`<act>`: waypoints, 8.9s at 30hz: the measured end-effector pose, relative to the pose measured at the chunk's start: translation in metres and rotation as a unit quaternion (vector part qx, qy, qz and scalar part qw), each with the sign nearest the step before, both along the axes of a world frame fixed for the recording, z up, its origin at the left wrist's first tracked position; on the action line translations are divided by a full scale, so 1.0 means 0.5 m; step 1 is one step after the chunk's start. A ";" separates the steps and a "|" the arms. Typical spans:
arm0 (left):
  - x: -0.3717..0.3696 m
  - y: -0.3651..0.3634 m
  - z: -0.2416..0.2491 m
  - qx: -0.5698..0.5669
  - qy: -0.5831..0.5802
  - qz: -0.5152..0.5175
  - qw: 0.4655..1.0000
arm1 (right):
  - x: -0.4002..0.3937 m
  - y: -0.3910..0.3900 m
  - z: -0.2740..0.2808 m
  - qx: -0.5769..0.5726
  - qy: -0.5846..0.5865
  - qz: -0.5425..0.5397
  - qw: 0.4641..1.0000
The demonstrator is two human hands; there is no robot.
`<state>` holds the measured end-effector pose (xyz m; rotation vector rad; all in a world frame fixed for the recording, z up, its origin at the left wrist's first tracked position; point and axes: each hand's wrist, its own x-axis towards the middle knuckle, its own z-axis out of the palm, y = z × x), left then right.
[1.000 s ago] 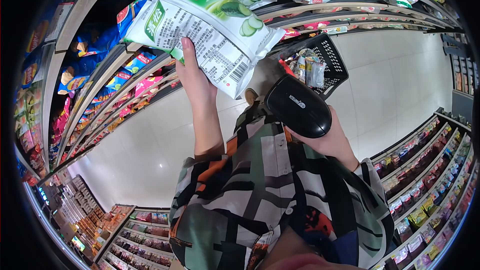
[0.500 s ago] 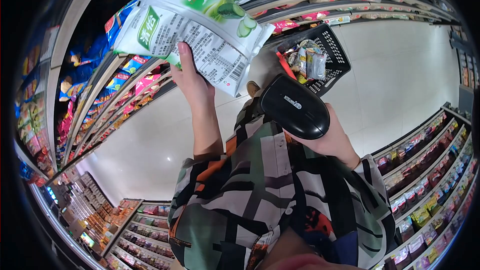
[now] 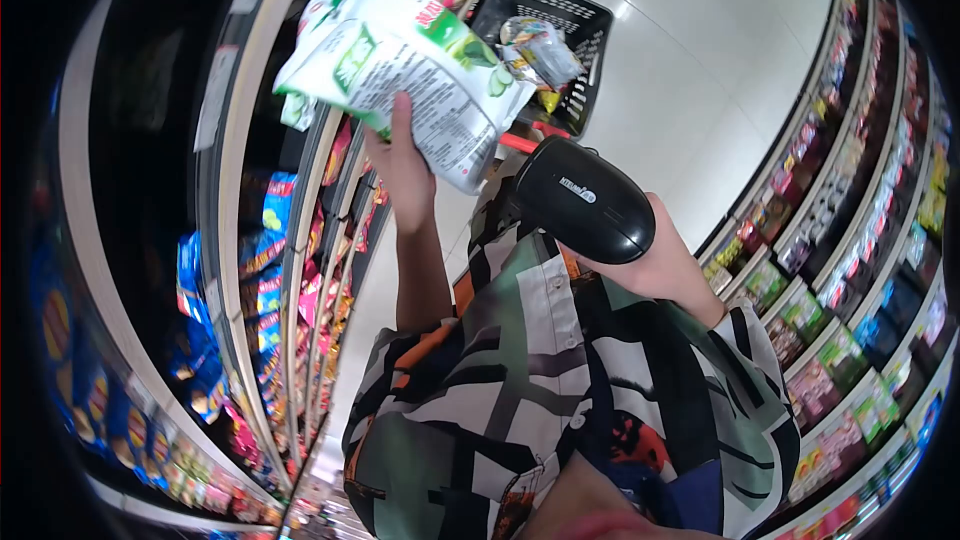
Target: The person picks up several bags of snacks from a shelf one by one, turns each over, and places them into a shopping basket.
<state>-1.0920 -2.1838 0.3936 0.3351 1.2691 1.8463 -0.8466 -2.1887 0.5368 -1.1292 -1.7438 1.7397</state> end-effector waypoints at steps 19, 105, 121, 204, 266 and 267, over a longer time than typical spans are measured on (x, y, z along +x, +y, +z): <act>0.228 0.369 -0.490 -0.220 -0.092 -0.166 0.957 | 0.078 -0.038 -0.010 -0.120 -0.048 -0.267 0.955; -0.287 -0.542 0.128 0.351 -0.153 0.054 0.922 | -0.305 -0.213 0.054 -0.096 -0.021 0.198 0.975; -0.245 -0.513 0.054 0.328 -0.242 0.173 0.897 | -0.261 -0.207 0.072 0.008 -0.026 0.255 0.966; 0.121 0.215 -0.345 -0.095 0.444 -0.455 0.766 | 0.070 -0.044 -0.025 -0.059 -0.084 -0.254 0.962; -0.592 -0.269 -0.239 -0.543 0.400 0.129 0.727 | -0.364 -0.290 0.106 0.032 -0.072 0.205 0.976; -0.585 -0.242 -0.237 -0.537 0.403 0.123 0.731 | -0.352 -0.276 0.110 0.048 -0.068 0.191 0.978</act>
